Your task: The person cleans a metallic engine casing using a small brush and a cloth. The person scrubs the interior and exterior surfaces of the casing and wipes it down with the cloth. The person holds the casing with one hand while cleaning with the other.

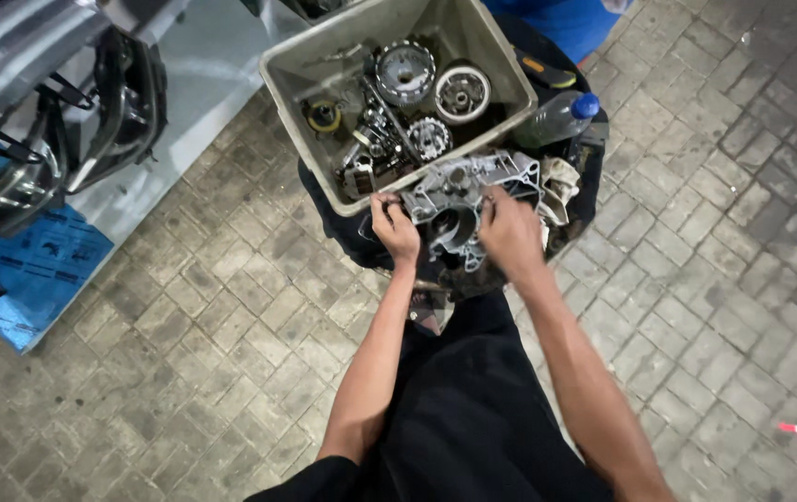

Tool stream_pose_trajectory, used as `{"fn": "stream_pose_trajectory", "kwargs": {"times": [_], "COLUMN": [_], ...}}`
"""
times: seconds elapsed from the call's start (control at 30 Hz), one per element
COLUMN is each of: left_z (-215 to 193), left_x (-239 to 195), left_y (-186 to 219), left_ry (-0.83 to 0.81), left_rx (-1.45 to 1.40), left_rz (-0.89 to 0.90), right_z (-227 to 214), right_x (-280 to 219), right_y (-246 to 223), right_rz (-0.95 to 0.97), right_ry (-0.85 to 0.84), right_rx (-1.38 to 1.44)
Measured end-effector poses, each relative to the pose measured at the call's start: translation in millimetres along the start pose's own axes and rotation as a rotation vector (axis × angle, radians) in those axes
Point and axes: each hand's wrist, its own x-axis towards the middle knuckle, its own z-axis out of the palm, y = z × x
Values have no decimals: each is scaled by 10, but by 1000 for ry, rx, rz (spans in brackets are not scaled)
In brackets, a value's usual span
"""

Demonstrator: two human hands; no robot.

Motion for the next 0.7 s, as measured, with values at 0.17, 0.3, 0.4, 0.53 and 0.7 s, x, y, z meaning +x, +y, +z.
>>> {"fn": "stream_pose_trajectory", "kwargs": {"times": [0.17, 0.3, 0.4, 0.53, 0.7], "left_z": [3, -7, -4, -20, -4], "left_x": [27, 28, 36, -4, 2], "left_y": [33, 65, 51, 209, 81], "left_ry": [-5, 12, 5, -3, 7], "left_rx": [-3, 20, 1, -38, 58], "left_rz": [-14, 17, 14, -38, -59], "right_z": [169, -186, -176, 69, -237], "right_x": [272, 232, 202, 548, 350], "right_y": [252, 235, 249, 374, 292], "right_rz": [-93, -279, -350, -338, -265], "right_ry": [-61, -137, -131, -221, -179], "right_rx": [-176, -323, -487, -443, -327]}}
